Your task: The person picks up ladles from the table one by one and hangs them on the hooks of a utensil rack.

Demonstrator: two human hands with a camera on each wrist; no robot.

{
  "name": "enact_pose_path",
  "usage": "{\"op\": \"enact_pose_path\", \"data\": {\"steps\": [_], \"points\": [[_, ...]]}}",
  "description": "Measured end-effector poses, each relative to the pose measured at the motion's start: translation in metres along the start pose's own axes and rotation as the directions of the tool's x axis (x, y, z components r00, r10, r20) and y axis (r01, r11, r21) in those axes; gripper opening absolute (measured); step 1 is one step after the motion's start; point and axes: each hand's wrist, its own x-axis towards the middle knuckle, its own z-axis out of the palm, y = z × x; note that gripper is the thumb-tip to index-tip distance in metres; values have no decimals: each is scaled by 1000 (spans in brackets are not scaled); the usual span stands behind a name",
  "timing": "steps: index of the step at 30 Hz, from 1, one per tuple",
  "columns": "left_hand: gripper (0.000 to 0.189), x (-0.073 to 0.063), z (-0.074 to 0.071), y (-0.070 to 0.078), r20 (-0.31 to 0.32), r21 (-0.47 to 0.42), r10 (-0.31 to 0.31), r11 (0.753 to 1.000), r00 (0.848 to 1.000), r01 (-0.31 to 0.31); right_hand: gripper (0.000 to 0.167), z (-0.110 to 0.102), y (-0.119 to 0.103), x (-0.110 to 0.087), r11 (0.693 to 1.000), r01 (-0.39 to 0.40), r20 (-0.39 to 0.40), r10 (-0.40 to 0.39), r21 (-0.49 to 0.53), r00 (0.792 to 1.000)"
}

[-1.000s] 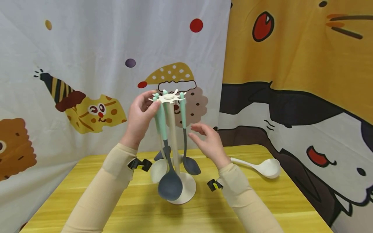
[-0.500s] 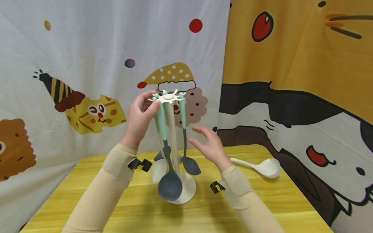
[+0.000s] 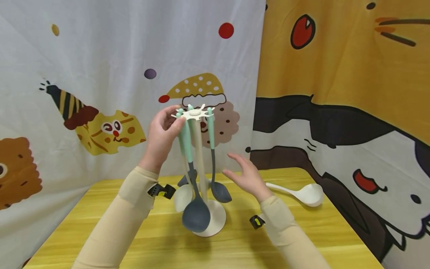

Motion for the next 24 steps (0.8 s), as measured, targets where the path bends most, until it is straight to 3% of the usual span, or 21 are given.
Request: {"op": "enact_pose_path", "data": {"steps": [9,14,24], "points": [[52,-1,0,0,-1,8,-10,1000,1000,10,66,4,21,-5,995,66,32,-64,-74,997],[52,-1,0,0,-3,14,-14,1000,1000,14,69,4,33,-9,996,44,59,-40,-78,997],[53,-1,0,-1,-6,9,-4,1000,1000,4,74,1,56,-20,970,34,83,-14,-241,996]]}}
